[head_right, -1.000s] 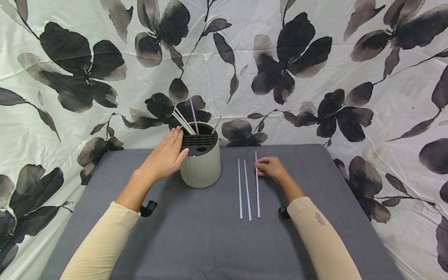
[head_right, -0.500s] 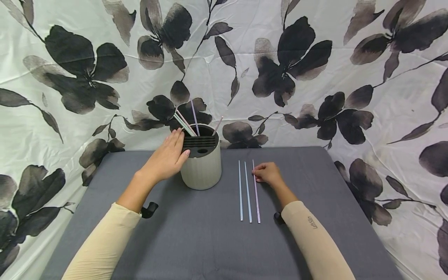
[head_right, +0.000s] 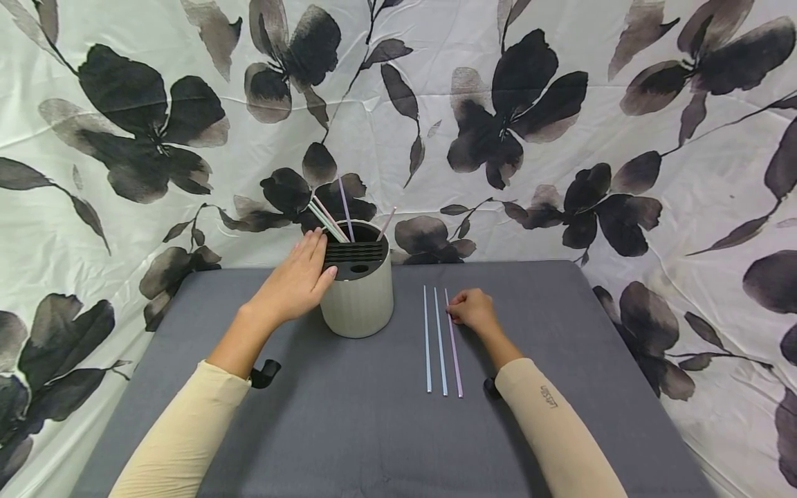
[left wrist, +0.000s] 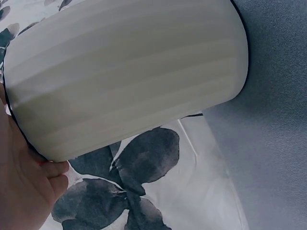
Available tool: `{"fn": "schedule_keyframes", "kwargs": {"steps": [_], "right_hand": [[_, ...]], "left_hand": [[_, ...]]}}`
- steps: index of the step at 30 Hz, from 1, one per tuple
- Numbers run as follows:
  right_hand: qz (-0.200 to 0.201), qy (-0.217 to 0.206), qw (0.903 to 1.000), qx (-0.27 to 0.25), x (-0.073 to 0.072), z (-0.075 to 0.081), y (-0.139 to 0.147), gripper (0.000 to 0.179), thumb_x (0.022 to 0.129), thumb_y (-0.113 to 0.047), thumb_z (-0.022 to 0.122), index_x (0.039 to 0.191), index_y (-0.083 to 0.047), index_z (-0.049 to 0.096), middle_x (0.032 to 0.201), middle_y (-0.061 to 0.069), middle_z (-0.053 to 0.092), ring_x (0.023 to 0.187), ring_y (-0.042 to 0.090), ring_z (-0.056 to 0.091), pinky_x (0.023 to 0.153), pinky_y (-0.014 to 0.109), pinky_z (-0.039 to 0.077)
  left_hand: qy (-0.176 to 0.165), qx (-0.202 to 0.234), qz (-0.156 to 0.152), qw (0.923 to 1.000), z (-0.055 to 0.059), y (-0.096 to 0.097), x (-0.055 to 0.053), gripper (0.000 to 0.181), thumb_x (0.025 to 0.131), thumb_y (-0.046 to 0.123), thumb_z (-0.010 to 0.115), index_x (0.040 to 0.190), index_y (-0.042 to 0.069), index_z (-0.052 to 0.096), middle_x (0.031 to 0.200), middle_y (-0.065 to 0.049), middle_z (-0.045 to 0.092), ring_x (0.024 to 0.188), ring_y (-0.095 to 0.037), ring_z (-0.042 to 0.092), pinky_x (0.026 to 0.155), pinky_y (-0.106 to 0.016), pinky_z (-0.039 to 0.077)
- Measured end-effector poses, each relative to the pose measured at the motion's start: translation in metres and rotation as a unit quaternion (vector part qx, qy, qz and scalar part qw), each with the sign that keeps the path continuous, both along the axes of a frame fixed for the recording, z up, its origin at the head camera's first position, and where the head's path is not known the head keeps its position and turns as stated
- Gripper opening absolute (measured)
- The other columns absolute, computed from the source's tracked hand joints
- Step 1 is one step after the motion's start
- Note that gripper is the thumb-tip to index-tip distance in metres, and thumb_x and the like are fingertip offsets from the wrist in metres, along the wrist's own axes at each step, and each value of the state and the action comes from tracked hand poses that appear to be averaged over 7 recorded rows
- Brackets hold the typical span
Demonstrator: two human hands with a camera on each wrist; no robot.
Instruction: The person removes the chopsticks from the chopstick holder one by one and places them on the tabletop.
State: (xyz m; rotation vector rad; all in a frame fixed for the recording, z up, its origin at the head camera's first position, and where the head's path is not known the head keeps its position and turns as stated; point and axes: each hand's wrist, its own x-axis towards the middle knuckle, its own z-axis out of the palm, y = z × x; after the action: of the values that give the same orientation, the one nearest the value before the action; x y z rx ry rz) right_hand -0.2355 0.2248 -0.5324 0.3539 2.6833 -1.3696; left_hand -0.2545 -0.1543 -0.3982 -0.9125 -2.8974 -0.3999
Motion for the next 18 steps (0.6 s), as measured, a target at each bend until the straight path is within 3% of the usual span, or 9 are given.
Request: {"fn": "schedule_keyframes", "kwargs": {"steps": [11, 18], "right_hand": [[0.002, 0.012, 0.9991, -0.041, -0.001, 0.0, 0.004, 0.021, 0.094, -0.008, 0.074, 0.107, 0.01, 0.071, 0.082, 0.007, 0.073, 0.066, 0.007, 0.068, 0.062, 0.023, 0.061], [0.052, 0.087, 0.9946, -0.022, -0.015, 0.021, -0.004, 0.02, 0.096, -0.009, 0.073, 0.108, 0.007, 0.073, 0.084, 0.011, 0.075, 0.065, 0.007, 0.066, 0.062, 0.023, 0.061]], "left_hand": [[-0.005, -0.002, 0.0, 1.0, 0.002, 0.0, 0.0, 0.072, 0.111, 0.043, 0.03, 0.162, -0.007, 0.017, 0.171, -0.025, 0.01, 0.161, -0.036, 0.006, 0.131, -0.05, 0.012], [-0.001, -0.002, 0.001, 1.0, 0.002, 0.0, -0.001, 0.072, 0.111, 0.043, 0.03, 0.162, -0.007, 0.018, 0.171, -0.025, 0.012, 0.161, -0.037, 0.009, 0.131, -0.051, 0.014]]}}
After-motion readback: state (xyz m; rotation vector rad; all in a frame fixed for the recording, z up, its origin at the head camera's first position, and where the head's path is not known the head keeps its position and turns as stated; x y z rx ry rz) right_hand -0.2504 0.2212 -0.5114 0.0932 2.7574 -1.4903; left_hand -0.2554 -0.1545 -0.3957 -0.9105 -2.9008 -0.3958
